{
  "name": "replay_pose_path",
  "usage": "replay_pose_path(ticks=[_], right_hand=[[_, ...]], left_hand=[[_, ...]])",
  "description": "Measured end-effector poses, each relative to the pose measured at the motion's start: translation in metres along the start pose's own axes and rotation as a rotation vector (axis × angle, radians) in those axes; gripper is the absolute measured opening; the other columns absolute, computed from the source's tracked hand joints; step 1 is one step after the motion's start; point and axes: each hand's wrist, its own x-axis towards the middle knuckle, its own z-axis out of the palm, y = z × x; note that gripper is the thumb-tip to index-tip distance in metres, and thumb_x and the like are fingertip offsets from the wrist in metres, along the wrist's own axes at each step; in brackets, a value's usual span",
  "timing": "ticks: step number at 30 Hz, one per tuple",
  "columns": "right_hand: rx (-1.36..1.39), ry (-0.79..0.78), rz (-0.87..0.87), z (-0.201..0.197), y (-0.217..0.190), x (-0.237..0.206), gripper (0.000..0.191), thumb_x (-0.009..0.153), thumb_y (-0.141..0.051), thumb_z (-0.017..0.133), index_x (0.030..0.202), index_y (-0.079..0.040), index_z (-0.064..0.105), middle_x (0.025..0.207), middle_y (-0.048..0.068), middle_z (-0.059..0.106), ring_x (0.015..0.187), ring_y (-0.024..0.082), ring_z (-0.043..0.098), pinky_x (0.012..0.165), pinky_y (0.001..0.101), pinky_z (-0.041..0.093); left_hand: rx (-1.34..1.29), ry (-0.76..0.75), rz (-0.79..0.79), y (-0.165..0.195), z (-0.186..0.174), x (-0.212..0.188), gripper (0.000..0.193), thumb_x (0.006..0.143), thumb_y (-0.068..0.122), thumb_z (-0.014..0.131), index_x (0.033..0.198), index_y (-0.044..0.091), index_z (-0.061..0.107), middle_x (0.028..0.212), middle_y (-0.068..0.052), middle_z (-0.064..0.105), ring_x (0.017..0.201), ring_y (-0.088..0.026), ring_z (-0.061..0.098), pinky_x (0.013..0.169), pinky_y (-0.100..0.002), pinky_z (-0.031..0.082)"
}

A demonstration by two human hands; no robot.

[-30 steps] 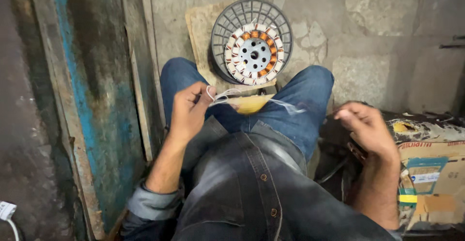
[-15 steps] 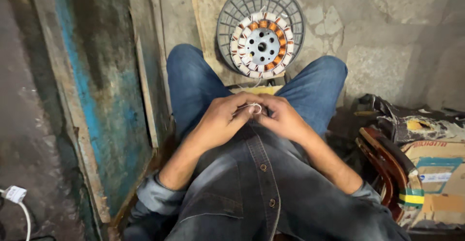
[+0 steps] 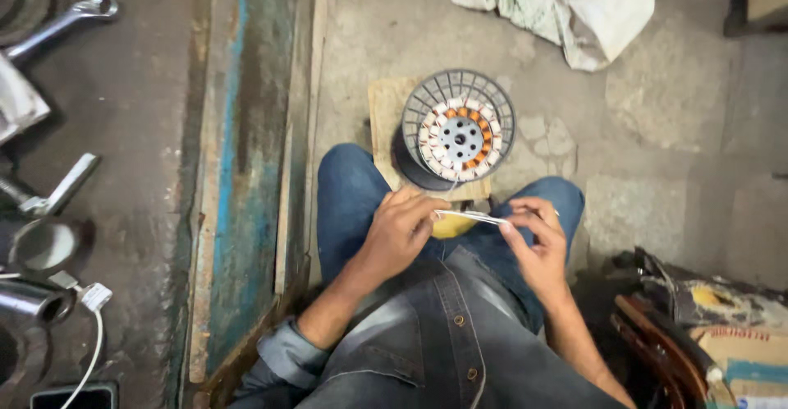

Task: The person sits cross-legged and works on a motor stator resting on their lap, using a thin white wire to thread and tie the copper windings. They repeatedly loop the wire around the coils and pull it tight to secure the windings in place.

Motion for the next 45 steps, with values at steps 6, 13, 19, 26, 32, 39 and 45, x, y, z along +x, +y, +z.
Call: replay_pose_path(ticks=[6, 13, 19, 26, 32, 39, 45], right_hand=[[0.481, -0.128, 0.179, -0.001, 0.001, -0.015, 0.008, 0.097, -0.007, 0.064, 0.090, -0.003, 0.063, 0.103, 0.013, 0.073, 0.097, 0.020, 0.068, 0.091, 0.0322, 0.054], [0.062, -0.245, -0.031, 0.035, -0.022, -0.007, 0.018, 0.087, 0.001, 0.064, 0.104, 0.003, 0.068, 0.093, 0.010, 0.073, 0.085, 0.015, 0.072, 0.073, 0.0295, 0.055], [-0.091, -0.166, -0.102, 0.027, -0.040, -0.001, 0.007, 0.091, 0.001, 0.070, 0.098, 0.000, 0.068, 0.095, 0.010, 0.069, 0.088, 0.018, 0.068, 0.079, 0.0290, 0.053], [0.065, -0.033, 0.164, 0.005, -0.020, -0.021, 0.013, 0.100, -0.002, 0.070, 0.113, 0.002, 0.068, 0.093, 0.007, 0.067, 0.080, 0.011, 0.059, 0.071, 0.0254, 0.047], [0.548, -0.079, 0.448, 0.015, -0.023, -0.013, 0.027, 0.106, -0.009, 0.059, 0.127, 0.006, 0.065, 0.091, 0.011, 0.071, 0.067, 0.013, 0.059, 0.061, 0.0265, 0.048], [0.891, -0.074, 0.408, 0.014, -0.036, 0.023, 0.063, 0.110, -0.020, 0.057, 0.164, 0.000, 0.030, 0.122, 0.021, 0.071, 0.104, 0.025, 0.070, 0.094, 0.0364, 0.056], [0.891, -0.067, 0.382, 0.010, -0.031, 0.034, 0.055, 0.108, -0.013, 0.056, 0.157, -0.003, 0.035, 0.131, 0.024, 0.069, 0.117, 0.028, 0.069, 0.105, 0.0396, 0.055]], left_hand=[[0.187, 0.222, 0.118, 0.009, 0.003, -0.002, 0.044, 0.086, 0.008, 0.066, 0.130, 0.007, 0.065, 0.137, -0.015, 0.063, 0.126, -0.038, 0.058, 0.108, -0.045, 0.041], [-0.636, -0.197, -0.056, -0.007, 0.046, -0.017, 0.055, 0.099, 0.033, 0.069, 0.140, 0.002, 0.052, 0.127, -0.013, 0.065, 0.115, -0.017, 0.064, 0.098, -0.033, 0.051], [-0.918, -0.264, -0.248, -0.026, 0.069, -0.023, 0.029, 0.104, 0.025, 0.071, 0.111, -0.003, 0.067, 0.094, -0.001, 0.069, 0.085, -0.005, 0.060, 0.073, -0.025, 0.050], [-0.686, -0.032, -0.331, -0.035, 0.060, -0.027, 0.018, 0.102, 0.018, 0.070, 0.101, 0.001, 0.073, 0.080, 0.003, 0.067, 0.074, -0.004, 0.057, 0.065, -0.023, 0.047], [-0.812, -0.111, -0.061, -0.022, 0.066, -0.016, 0.051, 0.097, 0.011, 0.075, 0.139, -0.001, 0.049, 0.112, 0.002, 0.059, 0.097, -0.007, 0.057, 0.083, -0.024, 0.048], [-1.007, -0.370, -0.283, -0.033, 0.088, -0.026, 0.020, 0.106, 0.012, 0.065, 0.120, -0.001, 0.067, 0.091, 0.001, 0.068, 0.079, -0.005, 0.060, 0.072, -0.023, 0.050], [-0.928, -0.266, -0.252, -0.042, 0.077, -0.029, 0.016, 0.105, 0.015, 0.065, 0.110, 0.000, 0.070, 0.085, 0.002, 0.066, 0.074, -0.004, 0.057, 0.067, -0.021, 0.047]])
